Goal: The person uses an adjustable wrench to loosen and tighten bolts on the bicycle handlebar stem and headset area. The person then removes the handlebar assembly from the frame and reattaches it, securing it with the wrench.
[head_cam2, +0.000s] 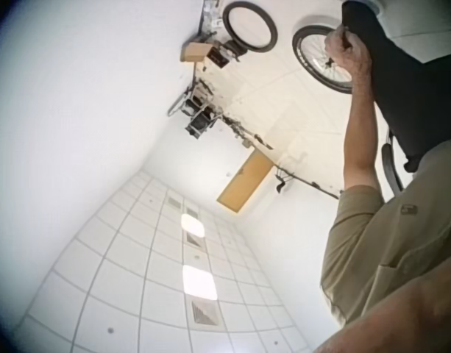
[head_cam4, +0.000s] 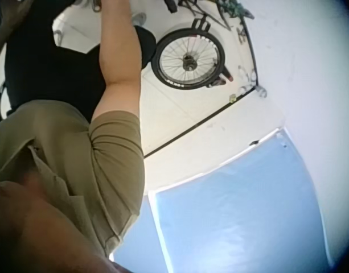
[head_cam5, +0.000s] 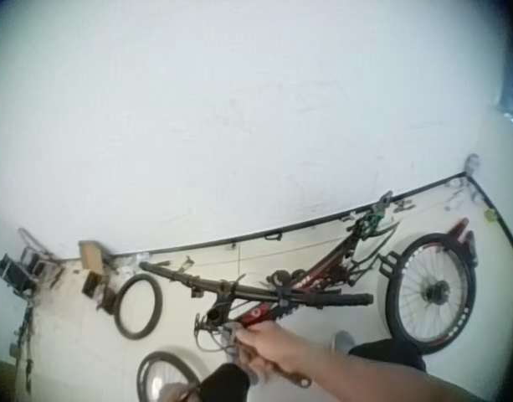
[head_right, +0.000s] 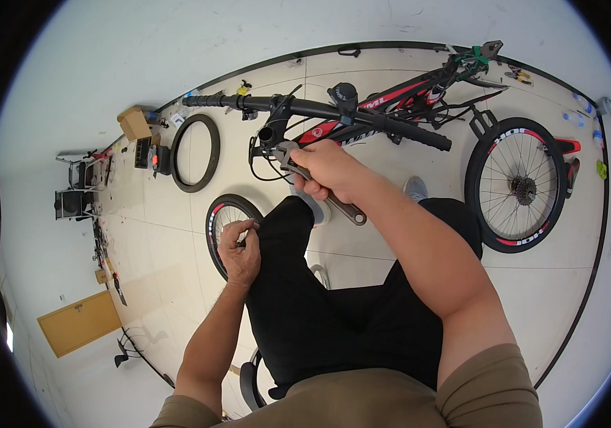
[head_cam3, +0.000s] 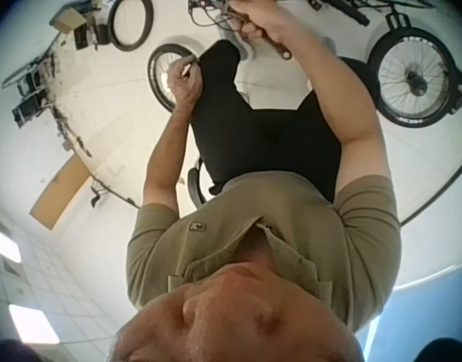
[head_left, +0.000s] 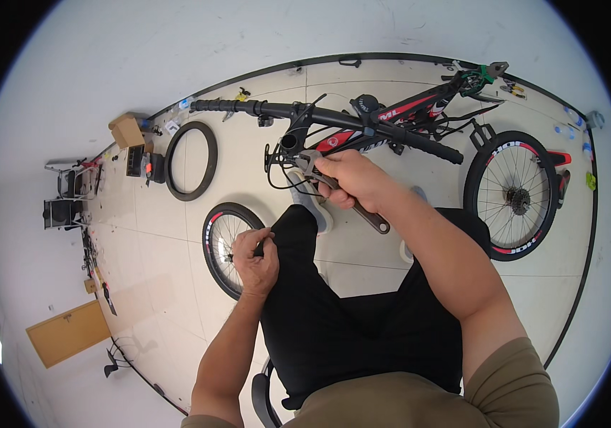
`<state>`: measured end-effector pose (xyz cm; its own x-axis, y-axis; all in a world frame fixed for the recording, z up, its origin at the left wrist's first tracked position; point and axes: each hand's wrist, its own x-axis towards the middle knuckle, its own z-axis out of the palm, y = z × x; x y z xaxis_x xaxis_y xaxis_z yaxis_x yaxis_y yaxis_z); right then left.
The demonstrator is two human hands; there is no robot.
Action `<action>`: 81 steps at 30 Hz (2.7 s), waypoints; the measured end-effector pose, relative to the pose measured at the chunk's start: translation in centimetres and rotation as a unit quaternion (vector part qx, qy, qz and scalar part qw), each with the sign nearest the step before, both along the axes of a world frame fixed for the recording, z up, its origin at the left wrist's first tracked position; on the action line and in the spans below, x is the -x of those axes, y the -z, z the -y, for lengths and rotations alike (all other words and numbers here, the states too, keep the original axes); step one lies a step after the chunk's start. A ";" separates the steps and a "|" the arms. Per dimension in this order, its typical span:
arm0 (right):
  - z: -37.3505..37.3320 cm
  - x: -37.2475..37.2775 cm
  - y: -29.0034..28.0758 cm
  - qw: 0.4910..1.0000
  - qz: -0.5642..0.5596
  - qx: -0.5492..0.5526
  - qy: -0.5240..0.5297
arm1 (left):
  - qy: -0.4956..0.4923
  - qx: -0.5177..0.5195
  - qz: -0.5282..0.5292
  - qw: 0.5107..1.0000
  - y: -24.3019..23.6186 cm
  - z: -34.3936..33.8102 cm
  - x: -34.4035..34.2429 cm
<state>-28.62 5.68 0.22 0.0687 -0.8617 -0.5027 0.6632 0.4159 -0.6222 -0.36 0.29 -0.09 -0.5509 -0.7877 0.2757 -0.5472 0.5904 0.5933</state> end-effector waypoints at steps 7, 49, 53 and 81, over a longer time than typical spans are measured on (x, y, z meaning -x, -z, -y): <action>0.2 0.6 -0.3 0.996 0.086 -0.012 -0.031 | -0.005 -0.004 0.004 1.000 -0.1 0.1 0.0; -0.9 -2.0 1.4 0.840 -0.513 0.145 0.097 | 0.016 0.003 0.007 1.000 -0.4 0.5 -0.4; -0.9 -1.9 1.7 0.779 -0.590 0.171 0.124 | 0.015 0.004 0.006 1.000 -0.4 0.4 -0.3; -0.6 -1.1 0.9 0.881 -0.446 0.133 0.084 | -0.010 -0.002 -0.009 1.000 -0.4 0.2 -0.2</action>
<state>-27.50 6.30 -0.63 -0.3916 -0.9174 -0.0713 -0.1012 0.1200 -0.9876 -0.19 0.05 0.35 -0.5302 -0.7998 0.2814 -0.5481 0.5766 0.6059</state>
